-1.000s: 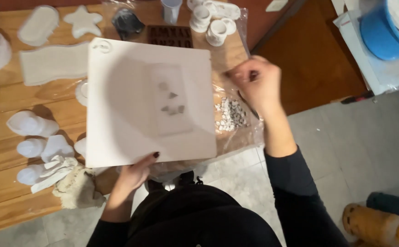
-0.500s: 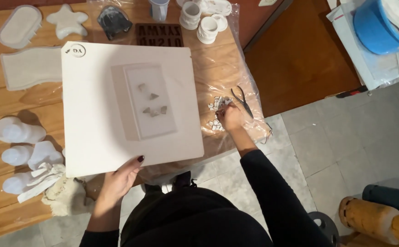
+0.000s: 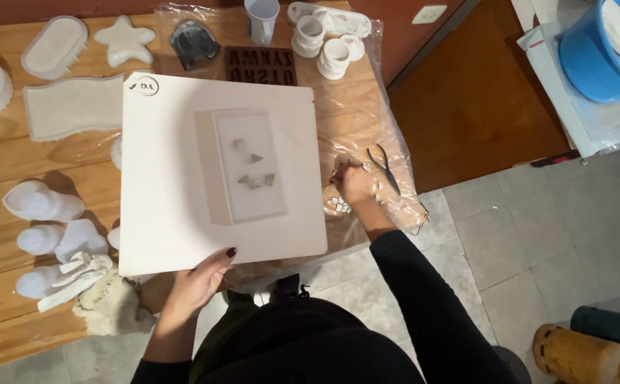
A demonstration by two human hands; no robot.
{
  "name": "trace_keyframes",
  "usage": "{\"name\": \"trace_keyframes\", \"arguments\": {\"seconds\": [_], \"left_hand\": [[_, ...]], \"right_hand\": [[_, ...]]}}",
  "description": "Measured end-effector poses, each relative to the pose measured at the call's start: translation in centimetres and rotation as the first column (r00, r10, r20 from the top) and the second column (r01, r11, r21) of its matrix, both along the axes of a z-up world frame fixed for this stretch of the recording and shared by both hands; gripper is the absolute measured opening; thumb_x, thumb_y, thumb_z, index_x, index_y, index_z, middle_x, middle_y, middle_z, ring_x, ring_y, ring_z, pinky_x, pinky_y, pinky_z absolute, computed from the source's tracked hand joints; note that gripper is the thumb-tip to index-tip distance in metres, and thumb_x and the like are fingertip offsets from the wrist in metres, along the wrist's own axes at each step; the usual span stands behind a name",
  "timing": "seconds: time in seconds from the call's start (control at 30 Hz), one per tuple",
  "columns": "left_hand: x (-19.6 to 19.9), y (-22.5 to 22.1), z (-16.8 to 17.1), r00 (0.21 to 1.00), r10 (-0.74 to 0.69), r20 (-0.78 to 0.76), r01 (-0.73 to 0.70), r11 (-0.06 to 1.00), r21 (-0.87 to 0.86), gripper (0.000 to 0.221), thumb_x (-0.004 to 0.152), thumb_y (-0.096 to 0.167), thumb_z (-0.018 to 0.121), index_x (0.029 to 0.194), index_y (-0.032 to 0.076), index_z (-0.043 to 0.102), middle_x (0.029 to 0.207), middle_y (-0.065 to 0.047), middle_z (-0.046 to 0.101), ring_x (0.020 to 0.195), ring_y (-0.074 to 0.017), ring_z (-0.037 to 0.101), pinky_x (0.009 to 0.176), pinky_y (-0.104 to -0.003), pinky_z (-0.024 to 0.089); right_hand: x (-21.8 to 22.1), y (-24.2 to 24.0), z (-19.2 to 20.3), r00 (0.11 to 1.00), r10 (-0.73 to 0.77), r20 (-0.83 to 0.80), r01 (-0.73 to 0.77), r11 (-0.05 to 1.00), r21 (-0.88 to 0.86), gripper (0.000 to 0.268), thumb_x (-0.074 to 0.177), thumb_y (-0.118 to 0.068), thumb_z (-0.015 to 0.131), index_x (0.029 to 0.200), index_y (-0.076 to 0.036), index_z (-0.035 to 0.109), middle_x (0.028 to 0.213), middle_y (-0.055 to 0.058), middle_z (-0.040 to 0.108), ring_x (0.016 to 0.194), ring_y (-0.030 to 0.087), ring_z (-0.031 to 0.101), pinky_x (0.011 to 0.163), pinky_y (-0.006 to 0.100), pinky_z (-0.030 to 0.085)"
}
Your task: Casting small plaster decorations by arranging stones in a mold and pouring a plaster mixture over them.
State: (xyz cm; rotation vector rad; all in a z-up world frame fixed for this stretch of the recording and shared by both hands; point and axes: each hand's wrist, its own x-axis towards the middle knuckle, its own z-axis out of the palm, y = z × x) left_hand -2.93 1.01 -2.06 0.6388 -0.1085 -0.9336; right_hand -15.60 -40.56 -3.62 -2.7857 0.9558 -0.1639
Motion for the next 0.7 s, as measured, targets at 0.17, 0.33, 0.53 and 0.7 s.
{"name": "trace_keyframes", "arguments": {"seconds": [0.17, 0.33, 0.53, 0.7], "left_hand": [[0.0, 0.3, -1.1, 0.999, -0.005, 0.038, 0.003, 0.999, 0.054, 0.019, 0.09, -0.015, 0.068, 0.108, -0.008, 0.07, 0.101, -0.015, 0.072, 0.086, -0.0198, 0.069, 0.075, -0.028, 0.057], [0.0, -0.1, -2.2, 0.999, 0.011, 0.035, -0.013, 0.999, 0.046, 0.02, 0.092, -0.016, 0.07, 0.11, -0.007, 0.068, 0.1, -0.013, 0.07, 0.084, -0.0169, 0.066, 0.069, -0.025, 0.053], [0.8, -1.9, 3.0, 0.999, -0.012, 0.046, 0.009, 0.998, 0.059, 0.031, 0.086, -0.017, 0.063, 0.113, -0.003, 0.064, 0.108, -0.011, 0.067, 0.098, -0.0208, 0.066, 0.084, -0.03, 0.056], [0.9, -1.2, 1.8, 0.998, 0.008, 0.067, -0.008, 1.0, -0.001, 0.038, 0.087, -0.019, 0.061, 0.121, -0.002, 0.061, 0.116, -0.012, 0.065, 0.107, -0.0236, 0.065, 0.093, -0.035, 0.056]], "right_hand": [[-1.6, -2.9, -4.0, 0.991, -0.001, 0.132, 0.008, 0.999, -0.053, 0.011, 0.085, -0.02, 0.078, 0.084, -0.01, 0.078, 0.09, 0.018, 0.072, 0.071, 0.033, 0.07, 0.065, 0.045, 0.058], [-1.6, -2.2, 7.5, 0.897, -0.174, 0.407, 0.113, 0.979, 0.169, 0.008, 0.081, -0.012, 0.079, 0.086, -0.006, 0.077, 0.082, 0.013, 0.075, 0.068, 0.027, 0.072, 0.063, 0.037, 0.058], [-3.8, -2.0, 5.6, 0.96, -0.124, 0.251, 0.066, 0.972, 0.225, 0.008, 0.075, -0.01, 0.083, 0.082, -0.01, 0.08, 0.083, 0.01, 0.076, 0.069, 0.024, 0.073, 0.066, 0.036, 0.058], [-4.3, 1.0, 1.7, 0.946, 0.072, 0.316, -0.091, 0.995, 0.045, 0.015, 0.072, -0.008, 0.082, 0.086, -0.013, 0.082, 0.092, 0.014, 0.074, 0.079, 0.033, 0.071, 0.07, 0.042, 0.058]]}}
